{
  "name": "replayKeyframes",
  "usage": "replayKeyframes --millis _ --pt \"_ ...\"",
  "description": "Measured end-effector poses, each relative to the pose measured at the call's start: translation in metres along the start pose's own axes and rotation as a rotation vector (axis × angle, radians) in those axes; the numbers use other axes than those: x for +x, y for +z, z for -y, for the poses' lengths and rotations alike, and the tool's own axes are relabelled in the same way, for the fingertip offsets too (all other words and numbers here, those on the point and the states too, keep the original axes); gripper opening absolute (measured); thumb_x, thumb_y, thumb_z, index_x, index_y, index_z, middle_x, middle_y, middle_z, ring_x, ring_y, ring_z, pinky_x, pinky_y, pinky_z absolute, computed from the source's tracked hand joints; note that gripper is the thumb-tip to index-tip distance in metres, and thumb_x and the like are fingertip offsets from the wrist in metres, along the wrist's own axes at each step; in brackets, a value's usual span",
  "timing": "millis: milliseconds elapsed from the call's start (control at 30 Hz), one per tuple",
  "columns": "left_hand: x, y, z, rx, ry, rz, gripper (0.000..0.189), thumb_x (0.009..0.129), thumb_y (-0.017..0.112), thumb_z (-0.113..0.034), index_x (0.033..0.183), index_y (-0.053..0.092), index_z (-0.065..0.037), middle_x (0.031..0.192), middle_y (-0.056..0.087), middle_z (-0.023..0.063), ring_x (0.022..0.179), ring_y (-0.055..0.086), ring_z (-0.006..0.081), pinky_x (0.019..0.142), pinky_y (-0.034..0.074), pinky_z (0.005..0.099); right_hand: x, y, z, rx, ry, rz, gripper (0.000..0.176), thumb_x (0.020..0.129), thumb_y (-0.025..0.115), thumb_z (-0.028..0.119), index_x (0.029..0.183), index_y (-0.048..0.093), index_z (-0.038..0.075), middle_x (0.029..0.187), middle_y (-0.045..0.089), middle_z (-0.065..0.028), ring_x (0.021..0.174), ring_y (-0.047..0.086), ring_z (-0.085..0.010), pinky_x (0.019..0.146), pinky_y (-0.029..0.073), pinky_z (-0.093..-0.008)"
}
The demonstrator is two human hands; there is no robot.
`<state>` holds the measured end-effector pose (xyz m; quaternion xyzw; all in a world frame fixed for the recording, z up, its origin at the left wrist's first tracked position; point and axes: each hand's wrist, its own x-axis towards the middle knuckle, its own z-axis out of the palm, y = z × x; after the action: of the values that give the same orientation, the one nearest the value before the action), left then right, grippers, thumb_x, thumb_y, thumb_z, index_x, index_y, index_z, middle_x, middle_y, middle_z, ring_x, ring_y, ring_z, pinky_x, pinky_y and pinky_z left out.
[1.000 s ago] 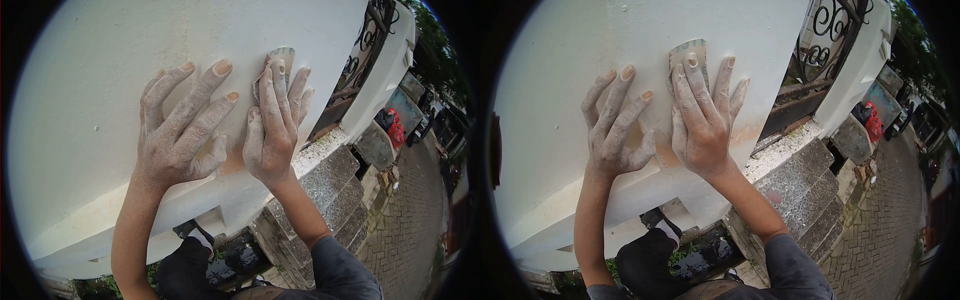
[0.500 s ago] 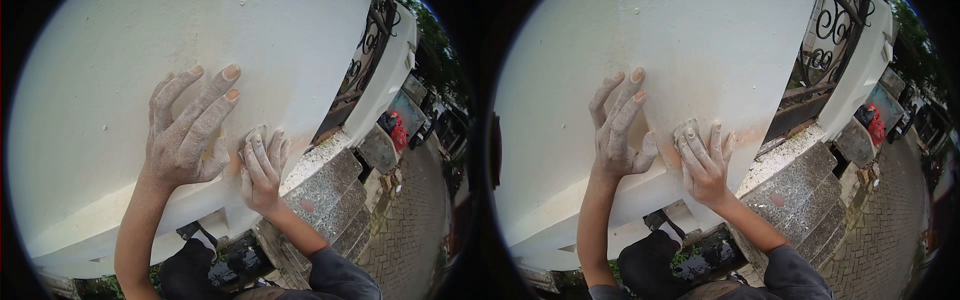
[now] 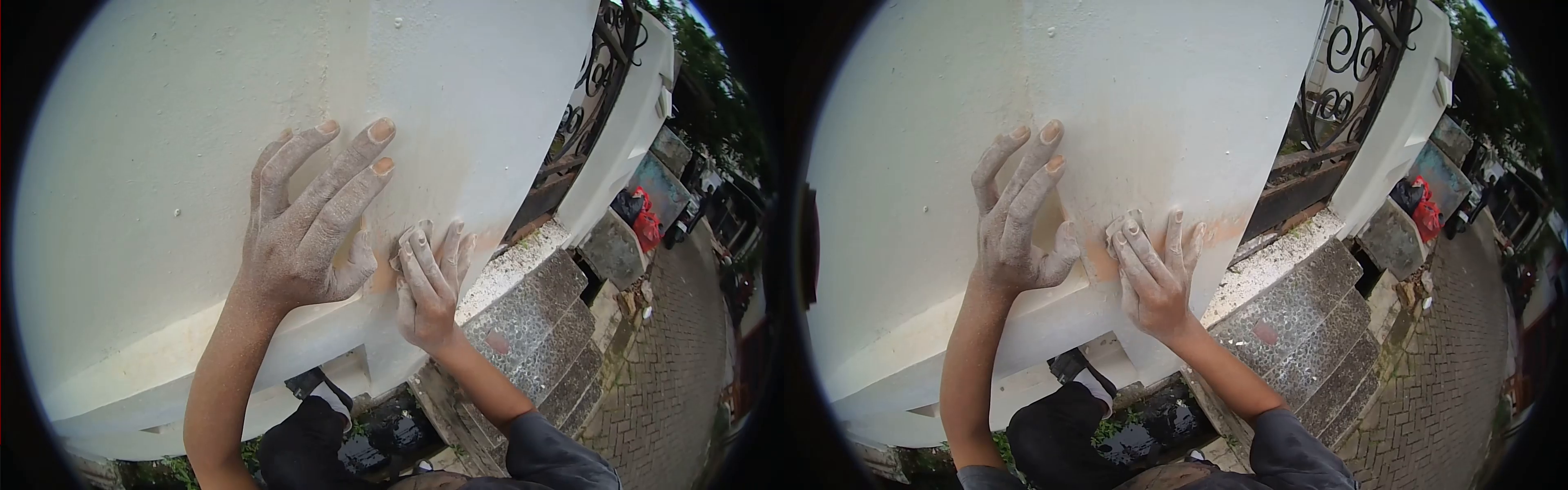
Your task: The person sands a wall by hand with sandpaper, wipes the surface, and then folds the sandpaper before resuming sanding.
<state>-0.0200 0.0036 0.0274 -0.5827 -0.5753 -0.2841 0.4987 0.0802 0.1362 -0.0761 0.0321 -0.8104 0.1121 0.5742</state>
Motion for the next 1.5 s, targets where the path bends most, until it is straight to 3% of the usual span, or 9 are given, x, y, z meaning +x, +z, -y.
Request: replayKeyframes --millis 133,333,500,667,767,867,1100,1300,1500 --pt "-0.001 0.0 0.001 -0.016 -0.006 -0.014 0.057 0.065 0.059 -0.015 0.12 0.045 -0.02 0.128 0.046 -0.0004 0.121 0.034 0.0239 0.102 0.026 0.0458 0.084 -0.015 0.015 0.032 -0.03 -0.185 0.032 0.075 0.055 0.006 0.107 0.06 0.006 0.126 0.049 -0.0079 0.127 0.02 -0.0443 0.099 -0.001 -0.0615" --pt "-0.002 0.001 0.004 -0.01 0.009 -0.03 0.056 0.069 0.057 -0.019 0.123 0.042 -0.018 0.127 0.047 0.0009 0.121 0.035 0.0249 0.102 0.026 0.0467 -0.01 0.002 0.01 0.029 0.027 0.05 0.036 0.076 0.054 0.007 0.111 0.058 0.006 0.127 0.047 -0.0066 0.127 0.019 -0.0436 0.099 -0.003 -0.0606" --pt "-0.003 0.0 0.003 -0.051 -0.002 -0.034 0.059 0.067 0.053 -0.016 0.124 0.041 -0.015 0.127 0.046 0.0036 0.121 0.035 0.0262 0.102 0.024 0.0494 0.066 -0.012 0.026 0.029 0.004 -0.09 0.032 0.077 0.053 0.008 0.108 0.06 0.009 0.126 0.048 -0.005 0.127 0.021 -0.0429 0.099 -0.002 -0.0608" --pt "-0.003 -0.001 0.004 -0.075 0.014 -0.003 0.068 0.059 0.046 -0.012 0.127 0.038 -0.012 0.127 0.046 0.0053 0.12 0.035 0.0272 0.102 0.023 0.0502 -0.007 0.003 0.017 0.065 0.01 0.056 0.038 0.076 0.053 0.007 0.114 0.056 0.008 0.129 0.045 -0.005 0.128 0.018 -0.0442 0.098 -0.003 -0.0609" --pt "-0.003 0.0 0.006 -0.093 0.016 -0.02 0.073 0.057 0.045 -0.013 0.129 0.035 -0.011 0.128 0.045 0.0072 0.12 0.035 0.0277 0.102 0.023 0.05 0.004 0.0 0.014 -0.008 -0.025 0.031 0.039 0.076 0.053 0.007 0.115 0.055 0.008 0.13 0.044 -0.0056 0.128 0.018 -0.0436 0.098 -0.003 -0.0612" --pt "-0.002 -0.002 0.004 -0.118 -0.021 -0.001 0.075 0.057 0.044 -0.014 0.132 0.032 -0.007 0.129 0.044 0.0094 0.12 0.035 0.0282 0.102 0.023 0.05 0.075 -0.01 0.027 0.031 -0.031 -0.125 0.034 0.077 0.052 0.007 0.111 0.058 0.008 0.127 0.047 -0.0065 0.127 0.021 -0.0431 0.098 -0.004 -0.0608" --pt "-0.003 -0.002 0.003 -0.12 0.016 0.024 0.076 0.057 0.044 -0.016 0.13 0.031 0.002 0.13 0.043 0.0128 0.12 0.035 0.0295 0.101 0.023 0.0504 -0.013 0.001 0.014 -0.002 0.04 0.06 0.036 0.076 0.052 0.008 0.111 0.057 0.008 0.127 0.048 -0.0069 0.127 0.022 -0.0426 0.098 -0.003 -0.0614" --pt "-0.003 -0.001 0.003 -0.113 -0.021 0.009 0.079 0.056 0.044 -0.015 0.132 0.029 0.001 0.13 0.042 0.0129 0.119 0.035 0.0301 0.101 0.024 0.0506 0.088 -0.015 0.023 0.025 -0.049 -0.167 0.034 0.075 0.053 0.008 0.109 0.059 0.009 0.125 0.049 -0.0065 0.126 0.025 -0.0423 0.098 -0.002 -0.0621" --pt "-0.004 -0.001 0.003 -0.11 -0.004 0.022 0.077 0.057 0.043 -0.015 0.131 0.031 0.002 0.127 0.045 0.0164 0.119 0.036 0.0304 0.1 0.025 0.0497 -0.025 0.003 0.011 -0.02 0.041 0.093 0.036 0.075 0.053 0.008 0.11 0.059 0.01 0.125 0.05 -0.005 0.126 0.026 -0.0422 0.097 0.0 -0.0635"
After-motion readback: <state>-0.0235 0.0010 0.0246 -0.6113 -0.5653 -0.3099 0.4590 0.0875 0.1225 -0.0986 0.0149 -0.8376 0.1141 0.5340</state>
